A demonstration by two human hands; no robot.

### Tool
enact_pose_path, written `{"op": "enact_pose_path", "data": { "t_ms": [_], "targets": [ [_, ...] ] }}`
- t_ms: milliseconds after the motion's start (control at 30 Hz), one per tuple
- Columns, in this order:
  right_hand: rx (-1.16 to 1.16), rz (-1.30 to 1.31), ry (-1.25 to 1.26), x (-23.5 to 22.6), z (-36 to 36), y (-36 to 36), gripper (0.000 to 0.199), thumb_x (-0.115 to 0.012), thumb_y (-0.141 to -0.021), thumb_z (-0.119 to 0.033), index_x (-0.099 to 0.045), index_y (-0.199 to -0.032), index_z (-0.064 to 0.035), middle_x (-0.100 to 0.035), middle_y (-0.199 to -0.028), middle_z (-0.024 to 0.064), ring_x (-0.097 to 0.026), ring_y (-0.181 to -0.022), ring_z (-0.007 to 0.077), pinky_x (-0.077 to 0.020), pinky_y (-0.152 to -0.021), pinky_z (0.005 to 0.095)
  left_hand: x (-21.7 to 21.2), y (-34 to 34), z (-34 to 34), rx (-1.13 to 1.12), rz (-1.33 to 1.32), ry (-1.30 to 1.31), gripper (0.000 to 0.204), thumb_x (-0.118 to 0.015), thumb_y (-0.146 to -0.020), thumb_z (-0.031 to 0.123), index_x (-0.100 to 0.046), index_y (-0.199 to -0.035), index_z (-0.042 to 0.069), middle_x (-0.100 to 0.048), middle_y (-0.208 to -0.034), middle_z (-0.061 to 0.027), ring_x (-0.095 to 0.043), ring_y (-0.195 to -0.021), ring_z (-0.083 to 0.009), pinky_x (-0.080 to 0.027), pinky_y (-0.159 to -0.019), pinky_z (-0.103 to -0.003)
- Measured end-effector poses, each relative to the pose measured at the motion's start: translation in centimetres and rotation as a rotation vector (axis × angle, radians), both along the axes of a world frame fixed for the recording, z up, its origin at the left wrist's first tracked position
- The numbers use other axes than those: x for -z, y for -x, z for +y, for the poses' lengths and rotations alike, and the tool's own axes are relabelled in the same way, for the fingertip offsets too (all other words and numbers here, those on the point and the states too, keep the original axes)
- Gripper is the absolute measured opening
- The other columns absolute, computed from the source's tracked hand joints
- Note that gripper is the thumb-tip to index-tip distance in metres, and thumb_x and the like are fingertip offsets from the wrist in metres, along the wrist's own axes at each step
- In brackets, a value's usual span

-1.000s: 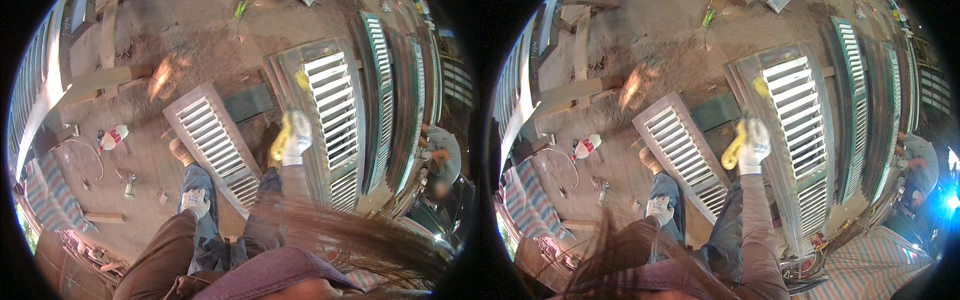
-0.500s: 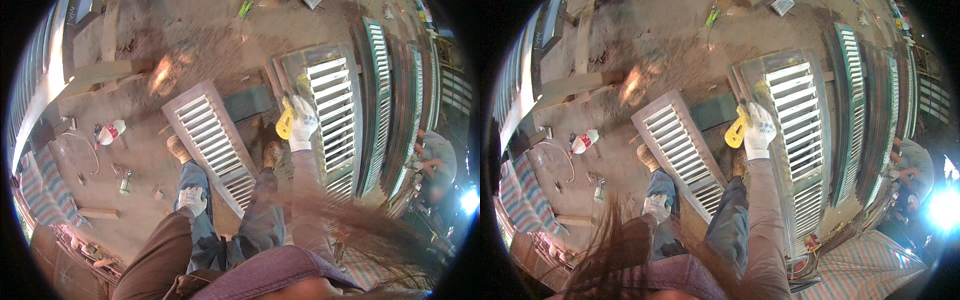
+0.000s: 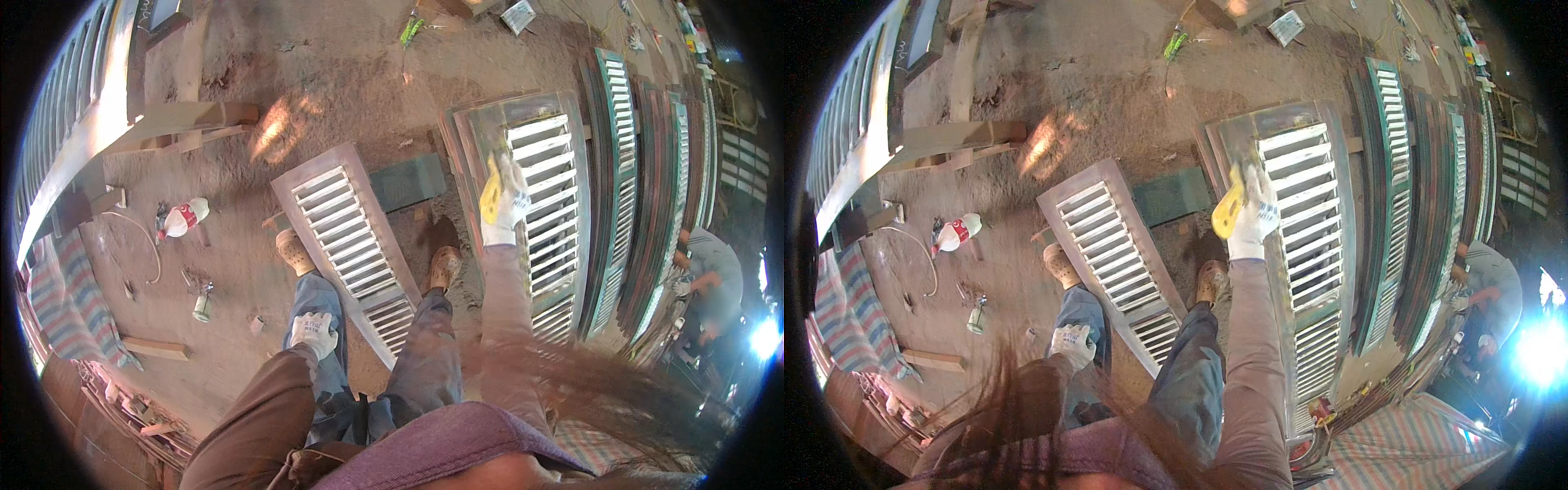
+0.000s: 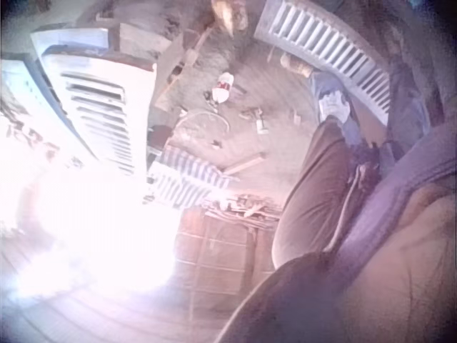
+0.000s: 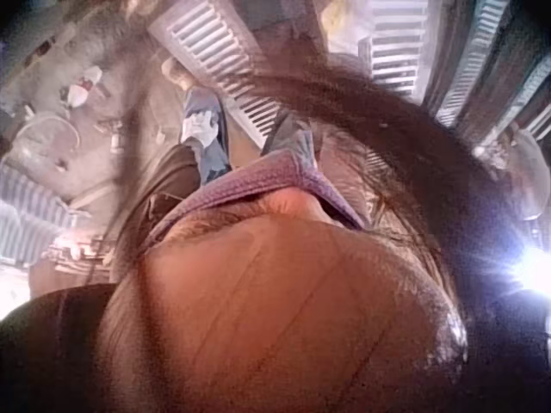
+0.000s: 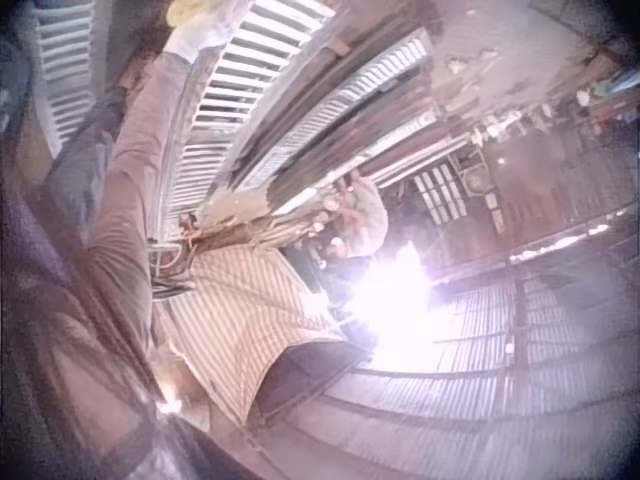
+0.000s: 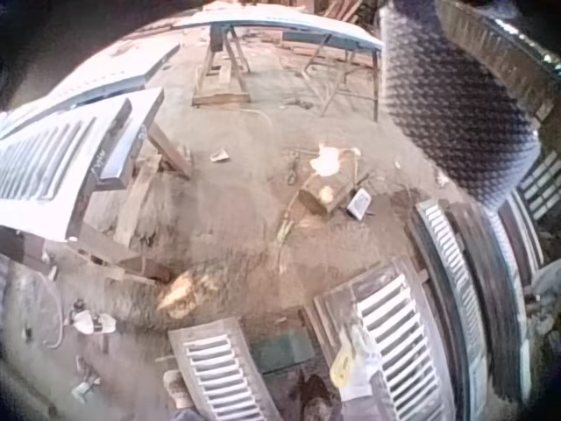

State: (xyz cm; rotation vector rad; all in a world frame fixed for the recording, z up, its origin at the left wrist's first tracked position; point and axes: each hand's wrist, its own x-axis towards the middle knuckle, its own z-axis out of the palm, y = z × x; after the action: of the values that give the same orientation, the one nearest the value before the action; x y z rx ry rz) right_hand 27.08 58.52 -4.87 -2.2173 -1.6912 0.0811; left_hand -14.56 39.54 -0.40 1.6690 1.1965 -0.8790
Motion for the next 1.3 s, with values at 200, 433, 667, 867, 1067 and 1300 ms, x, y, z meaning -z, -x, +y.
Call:
{"op": "enact_pose_path", "data": {
  "t_ms": [200, 433, 667, 867, 1067, 1300],
  "targets": [
    [0.092, -0.235, 0.087, 0.2, 4.2, 2.1, 0.052, -0.063, -0.079, -0.013, -0.056, -0.131, -0.0137, -0.058, -0.125, 0.0088, -0.055, -0.117, 0.0301, -0.0484, -0.093, 0.0431, -0.2, 0.0, -0.6, 0.001, -0.002, 0.02, 0.036, -0.052, -0.084, 0.033, -0.062, -0.11, 0.01, -0.066, -0.113, -0.0116, -0.06, -0.109, -0.0291, -0.044, -0.092, -0.044],
    [-0.046, 0.059, 0.092, -2.6, -1.1, 1.7, 0.034, -0.06, -0.086, -0.02, -0.068, -0.118, -0.0132, -0.065, -0.121, 0.0124, -0.064, -0.106, 0.0313, -0.0493, -0.093, 0.039, 0.2, -0.2, -0.7, -0.043, -0.015, -0.016, 0.035, -0.053, -0.082, 0.031, -0.064, -0.108, 0.009, -0.066, -0.113, -0.0122, -0.06, -0.109, -0.0295, -0.044, -0.093, -0.045],
    [0.178, -0.073, 0.022, -1.5, 4.1, 1.5, 0.045, -0.063, -0.082, -0.009, -0.06, -0.127, -0.0145, -0.062, -0.118, 0.0106, -0.061, -0.106, 0.03, -0.0501, -0.088, 0.0408, 0.1, 0.5, -1.1, -0.027, 0.019, -0.02, 0.034, -0.053, -0.081, 0.031, -0.064, -0.105, 0.009, -0.067, -0.11, -0.0114, -0.061, -0.106, -0.0295, -0.045, -0.091, -0.044],
    [0.145, -0.241, 0.007, 0.0, 4.9, 2.2, 0.05, -0.064, -0.078, -0.011, -0.06, -0.127, -0.0159, -0.06, -0.118, 0.0088, -0.058, -0.105, 0.0303, -0.0495, -0.087, 0.0447, -0.1, 0.3, -1.7, -0.04, -0.003, 0.035, 0.042, -0.054, -0.081, 0.032, -0.063, -0.114, 0.008, -0.066, -0.114, -0.0125, -0.058, -0.111, -0.0306, -0.044, -0.095, -0.042],
    [-0.313, -0.108, 0.074, -0.6, 1.1, 2.4, 0.032, -0.058, -0.087, -0.017, -0.069, -0.117, -0.0166, -0.068, -0.109, 0.0097, -0.064, -0.103, 0.0288, -0.0506, -0.09, 0.0381, -0.3, 1.3, -2.0, -0.098, -0.011, 0.0, 0.042, -0.056, -0.08, 0.033, -0.064, -0.113, 0.007, -0.066, -0.112, -0.0122, -0.059, -0.109, -0.031, -0.043, -0.094, -0.044],
    [0.144, -0.043, -0.01, -2.6, 3.1, 2.1, 0.04, -0.061, -0.084, -0.018, -0.062, -0.124, -0.0147, -0.064, -0.12, 0.0092, -0.061, -0.108, 0.0295, -0.0492, -0.091, 0.0398, -0.4, 1.0, -0.8, -0.085, 0.005, -0.084, 0.037, -0.054, -0.081, 0.03, -0.067, -0.11, 0.011, -0.068, -0.11, -0.0121, -0.062, -0.105, -0.0295, -0.045, -0.092, -0.043]
  ]
}}
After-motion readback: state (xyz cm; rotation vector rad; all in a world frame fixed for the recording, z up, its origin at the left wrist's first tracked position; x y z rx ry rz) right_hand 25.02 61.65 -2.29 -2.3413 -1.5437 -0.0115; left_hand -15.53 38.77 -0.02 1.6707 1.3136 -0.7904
